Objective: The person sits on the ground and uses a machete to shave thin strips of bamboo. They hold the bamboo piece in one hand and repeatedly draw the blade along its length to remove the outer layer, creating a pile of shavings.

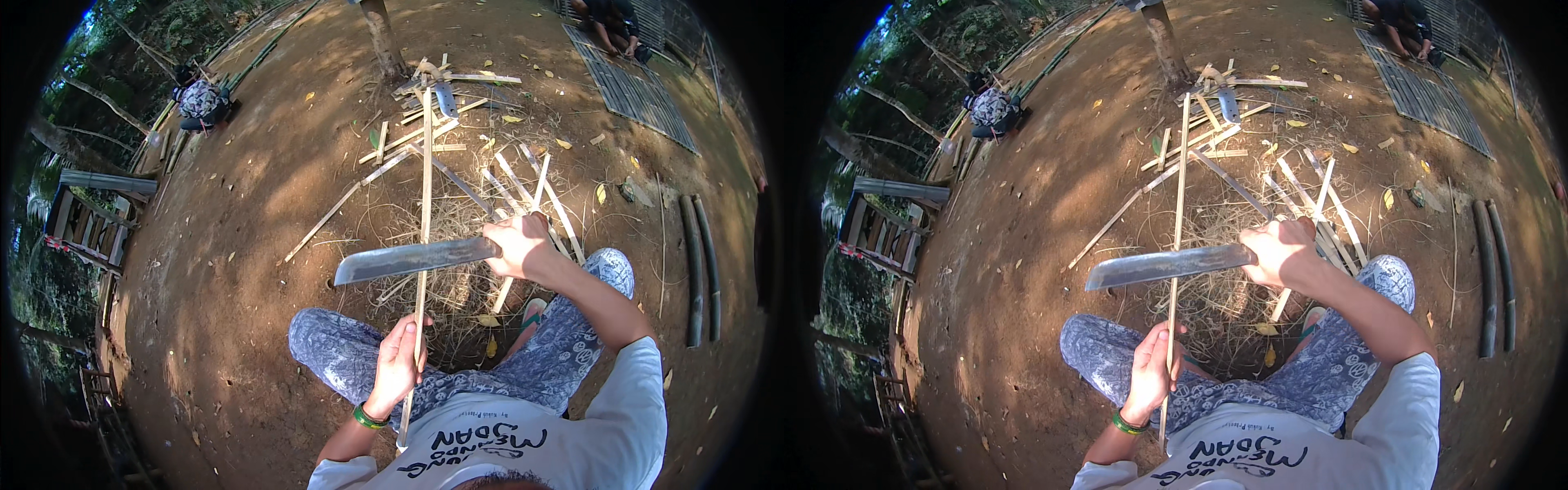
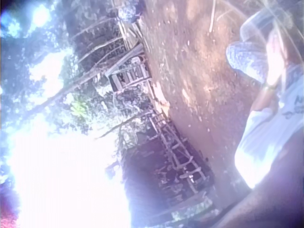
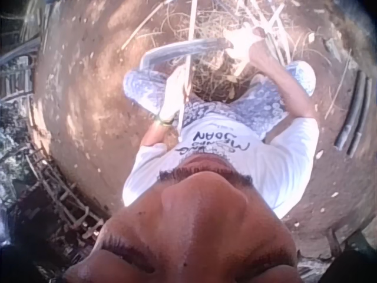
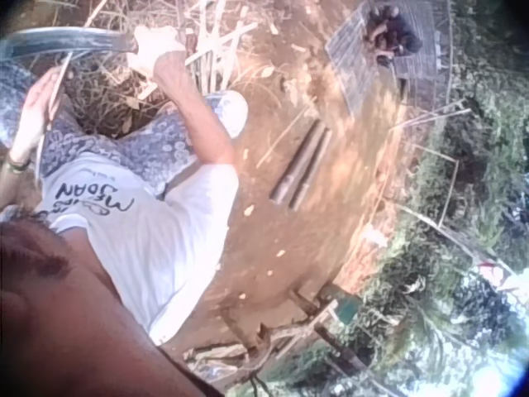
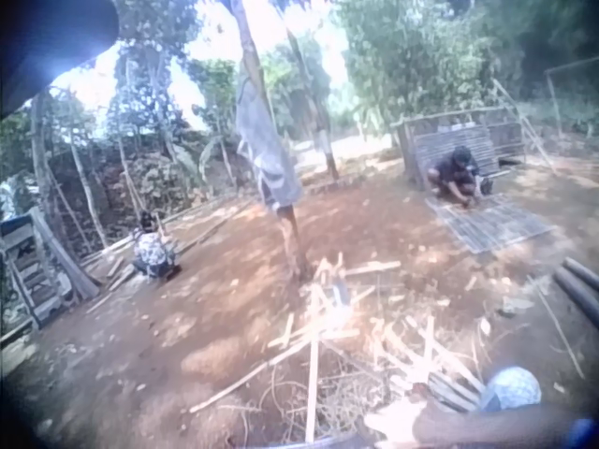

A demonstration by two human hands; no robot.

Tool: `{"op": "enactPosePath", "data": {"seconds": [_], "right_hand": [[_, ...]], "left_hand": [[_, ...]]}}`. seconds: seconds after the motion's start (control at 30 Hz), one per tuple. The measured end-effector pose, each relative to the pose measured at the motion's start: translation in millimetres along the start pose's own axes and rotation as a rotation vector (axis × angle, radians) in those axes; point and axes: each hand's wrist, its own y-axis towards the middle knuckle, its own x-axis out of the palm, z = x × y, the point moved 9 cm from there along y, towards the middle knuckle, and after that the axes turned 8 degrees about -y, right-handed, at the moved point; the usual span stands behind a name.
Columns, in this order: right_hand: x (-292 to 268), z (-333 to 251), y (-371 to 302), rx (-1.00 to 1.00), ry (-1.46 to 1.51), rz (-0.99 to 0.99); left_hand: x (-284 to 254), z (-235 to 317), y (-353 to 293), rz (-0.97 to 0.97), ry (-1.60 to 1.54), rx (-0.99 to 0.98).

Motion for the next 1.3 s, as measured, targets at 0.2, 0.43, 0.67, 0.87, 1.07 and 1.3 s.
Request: {"op": "enactPosePath", "data": {"seconds": [0.2,0.43,0.67,0.87,1.07,1.3], "right_hand": [[-3.2,-9.7,-15.7,-0.083,-0.036,0.132],[-2.9,6.5,-5.0,-0.027,0.027,0.128],[-12.7,-34.9,-27.7,-0.248,0.043,0.207],[-5.1,30.1,0.5,0.111,0.071,0.101],[2.0,14.2,7.2,0.242,0.472,0.032],[-1.3,-13.6,12.1,0.250,0.884,0.152]], "left_hand": [[0.6,0.6,3.3,0.008,0.023,0.033],[-0.2,-4.2,-6.2,0.008,0.046,-0.010],[0.8,0.9,-4.9,0.019,0.064,0.021],[-1.2,-8.7,-7.4,0.021,0.039,-0.026],[6.3,-8.4,-1.7,0.047,0.082,0.050],[2.2,-7.2,6.0,0.077,0.360,0.213]]}}
